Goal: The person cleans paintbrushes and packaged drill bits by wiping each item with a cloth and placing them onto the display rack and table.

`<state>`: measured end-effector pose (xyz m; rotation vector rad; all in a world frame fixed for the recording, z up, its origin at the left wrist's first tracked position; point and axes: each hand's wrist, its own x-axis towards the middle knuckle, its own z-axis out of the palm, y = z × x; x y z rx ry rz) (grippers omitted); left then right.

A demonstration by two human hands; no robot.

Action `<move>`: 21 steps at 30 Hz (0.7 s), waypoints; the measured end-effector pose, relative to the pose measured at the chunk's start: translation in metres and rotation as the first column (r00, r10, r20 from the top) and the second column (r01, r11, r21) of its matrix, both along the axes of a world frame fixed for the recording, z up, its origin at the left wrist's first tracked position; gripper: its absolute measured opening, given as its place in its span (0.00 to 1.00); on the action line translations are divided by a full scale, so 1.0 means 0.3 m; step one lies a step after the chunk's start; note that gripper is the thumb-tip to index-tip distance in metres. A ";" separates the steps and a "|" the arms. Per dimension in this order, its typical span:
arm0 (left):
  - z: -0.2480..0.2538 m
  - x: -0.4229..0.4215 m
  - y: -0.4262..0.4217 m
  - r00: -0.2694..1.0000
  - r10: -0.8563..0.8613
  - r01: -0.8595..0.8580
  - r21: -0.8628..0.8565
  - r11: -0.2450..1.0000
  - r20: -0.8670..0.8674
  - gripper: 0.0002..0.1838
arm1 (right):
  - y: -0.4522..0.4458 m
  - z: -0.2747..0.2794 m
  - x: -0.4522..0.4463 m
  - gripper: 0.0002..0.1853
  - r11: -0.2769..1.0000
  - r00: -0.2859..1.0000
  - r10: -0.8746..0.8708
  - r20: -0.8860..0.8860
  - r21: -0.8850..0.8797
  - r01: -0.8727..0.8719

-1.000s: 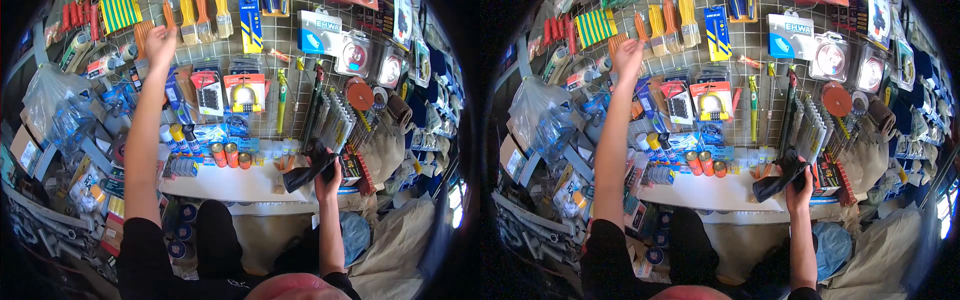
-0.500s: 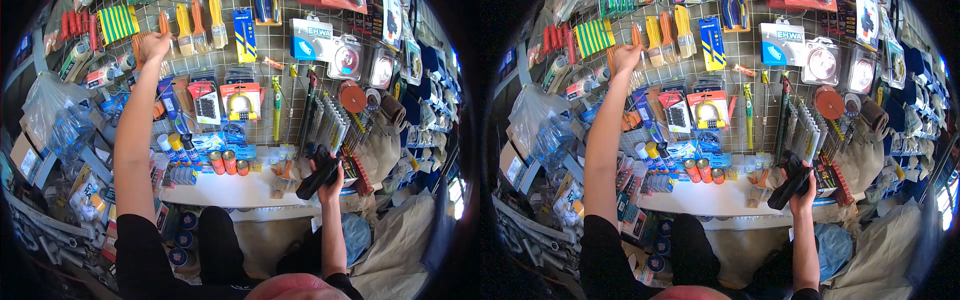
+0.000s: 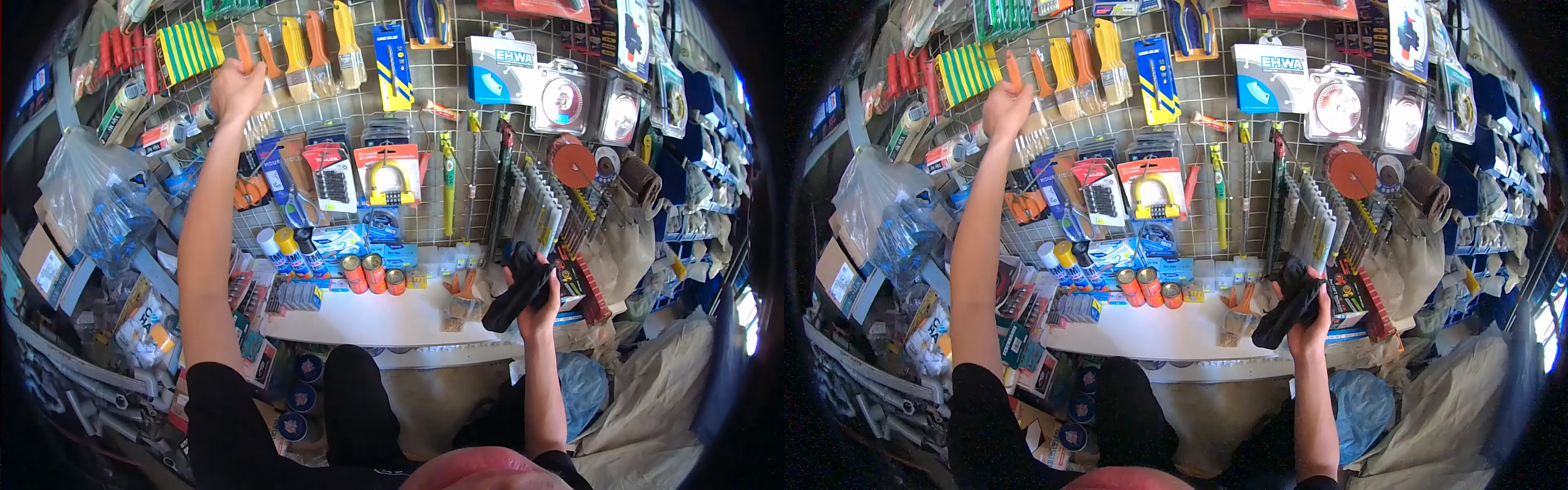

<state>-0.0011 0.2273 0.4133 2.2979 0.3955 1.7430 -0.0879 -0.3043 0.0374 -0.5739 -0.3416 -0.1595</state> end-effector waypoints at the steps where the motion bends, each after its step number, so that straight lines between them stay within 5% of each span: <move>1: -0.006 -0.024 -0.005 0.996 -0.032 0.031 0.014 0.999 0.086 0.24 | -0.004 0.002 -0.005 0.34 1.000 1.000 -0.001 -0.003 -0.002 0.001; 7: -0.015 -0.175 -0.016 0.924 -0.188 0.177 0.064 0.982 0.334 0.22 | -0.015 0.029 -0.014 0.29 1.000 1.000 -0.020 0.004 0.013 0.020; 11: 0.013 -0.273 -0.051 0.969 -0.113 0.121 -0.023 0.992 0.217 0.25 | -0.009 0.024 -0.013 0.29 1.000 1.000 -0.008 0.009 0.012 0.007; 17: 0.005 -0.261 0.046 0.905 -0.362 0.393 -0.115 0.912 0.222 0.21 | 0.009 0.042 -0.025 0.29 1.000 1.000 -0.023 0.009 -0.019 0.023; 19: -0.001 -0.233 0.041 0.750 -0.586 0.623 -0.028 0.782 0.307 0.16 | 0.009 0.034 -0.021 0.29 1.000 1.000 -0.005 0.025 -0.020 0.005; 21: -0.021 -0.224 0.030 0.732 -0.609 0.642 -0.009 0.767 0.306 0.13 | 0.007 0.029 -0.021 0.29 1.000 1.000 -0.006 0.018 -0.013 0.006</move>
